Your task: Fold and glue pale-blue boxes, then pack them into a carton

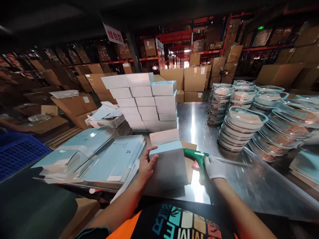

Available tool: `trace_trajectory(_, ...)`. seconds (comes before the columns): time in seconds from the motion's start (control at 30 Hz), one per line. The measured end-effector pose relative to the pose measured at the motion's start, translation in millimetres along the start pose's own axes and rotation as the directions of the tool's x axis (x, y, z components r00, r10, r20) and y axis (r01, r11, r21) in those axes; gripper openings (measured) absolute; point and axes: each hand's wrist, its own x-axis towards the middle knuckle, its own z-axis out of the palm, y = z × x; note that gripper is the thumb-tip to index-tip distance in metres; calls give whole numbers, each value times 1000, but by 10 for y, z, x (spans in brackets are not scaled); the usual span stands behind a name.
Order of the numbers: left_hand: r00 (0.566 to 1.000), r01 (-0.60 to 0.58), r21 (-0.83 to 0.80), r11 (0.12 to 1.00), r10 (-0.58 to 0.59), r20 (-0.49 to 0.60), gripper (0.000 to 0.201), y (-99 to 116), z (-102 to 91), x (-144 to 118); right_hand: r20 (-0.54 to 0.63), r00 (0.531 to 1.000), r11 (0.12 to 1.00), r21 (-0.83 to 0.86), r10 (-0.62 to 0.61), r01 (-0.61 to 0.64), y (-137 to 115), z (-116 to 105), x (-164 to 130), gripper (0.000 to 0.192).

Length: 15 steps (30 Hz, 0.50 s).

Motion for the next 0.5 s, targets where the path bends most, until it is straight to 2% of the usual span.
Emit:
trace_trajectory(0.07,1000,-5,0,1000,5,23,70,-11,12,-2,-8,997,995,68,-75,75,-128,10,-18,31)
trace_trajectory(0.13,998,-15,-4,1000,15,68,73,-34,33,-9,80,974,939,291,-213,181,-353,95,-77,46)
trace_trajectory(0.23,986,-14,-15,1000,16,166,74,-103,58,-19,240,875,795,561,-421,229,-693,251,-161,64)
trace_trajectory(0.33,980,-54,-52,997,63,190,68,-186,69,-10,292,798,755,590,-528,284,-786,292,-173,64)
trace_trajectory(0.43,983,-105,-138,985,124,135,67,-218,67,36,245,735,720,538,-632,439,-623,221,-149,66)
trace_trajectory(0.5,966,-155,-157,975,183,181,65,-194,41,87,212,688,689,475,-694,548,-479,168,-164,55)
